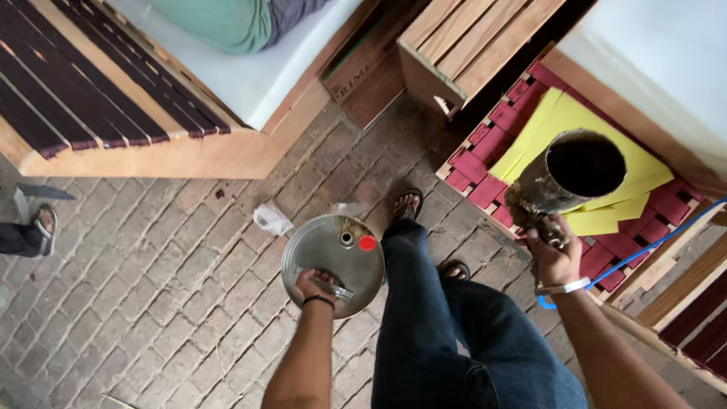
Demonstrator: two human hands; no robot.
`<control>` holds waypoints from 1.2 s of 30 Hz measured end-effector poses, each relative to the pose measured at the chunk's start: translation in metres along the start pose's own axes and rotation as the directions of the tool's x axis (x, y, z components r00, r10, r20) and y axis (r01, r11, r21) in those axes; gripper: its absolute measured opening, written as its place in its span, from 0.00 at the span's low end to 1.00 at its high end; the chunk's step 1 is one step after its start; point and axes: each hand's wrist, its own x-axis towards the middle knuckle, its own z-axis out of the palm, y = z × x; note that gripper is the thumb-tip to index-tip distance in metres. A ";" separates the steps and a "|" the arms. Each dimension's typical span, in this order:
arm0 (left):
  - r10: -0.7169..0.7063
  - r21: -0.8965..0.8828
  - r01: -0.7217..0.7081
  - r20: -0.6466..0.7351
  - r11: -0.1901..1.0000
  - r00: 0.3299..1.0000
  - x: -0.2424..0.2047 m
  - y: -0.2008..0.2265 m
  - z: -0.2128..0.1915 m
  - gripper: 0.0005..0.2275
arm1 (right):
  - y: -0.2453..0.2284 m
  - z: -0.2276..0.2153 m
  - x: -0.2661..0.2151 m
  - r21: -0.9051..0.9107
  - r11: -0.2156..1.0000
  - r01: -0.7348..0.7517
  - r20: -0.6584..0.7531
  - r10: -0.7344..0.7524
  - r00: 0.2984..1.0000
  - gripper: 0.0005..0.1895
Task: The person uses a spray gun to apply a dark coating onto yellow foam pieces arranged on a wooden frame. They refill the spray gun from a metal canister and then handle a large white foam block, pressing it onto the frame.
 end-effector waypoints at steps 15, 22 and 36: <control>0.142 -0.276 -0.073 0.242 0.958 0.960 0.041 -0.047 0.022 0.10 | 0.016 -0.010 0.017 -0.219 0.975 0.027 -0.007 -0.029 1.000 0.14; -0.049 -0.111 0.051 0.020 0.993 0.999 0.021 -0.049 -0.014 0.09 | 0.003 -0.003 0.023 -0.224 0.974 0.039 0.006 -0.039 0.999 0.21; -0.053 0.414 -0.171 0.478 0.894 0.877 -0.032 -0.025 0.025 0.12 | -0.050 -0.002 -0.009 -0.171 0.975 0.139 -0.068 -0.152 0.986 0.21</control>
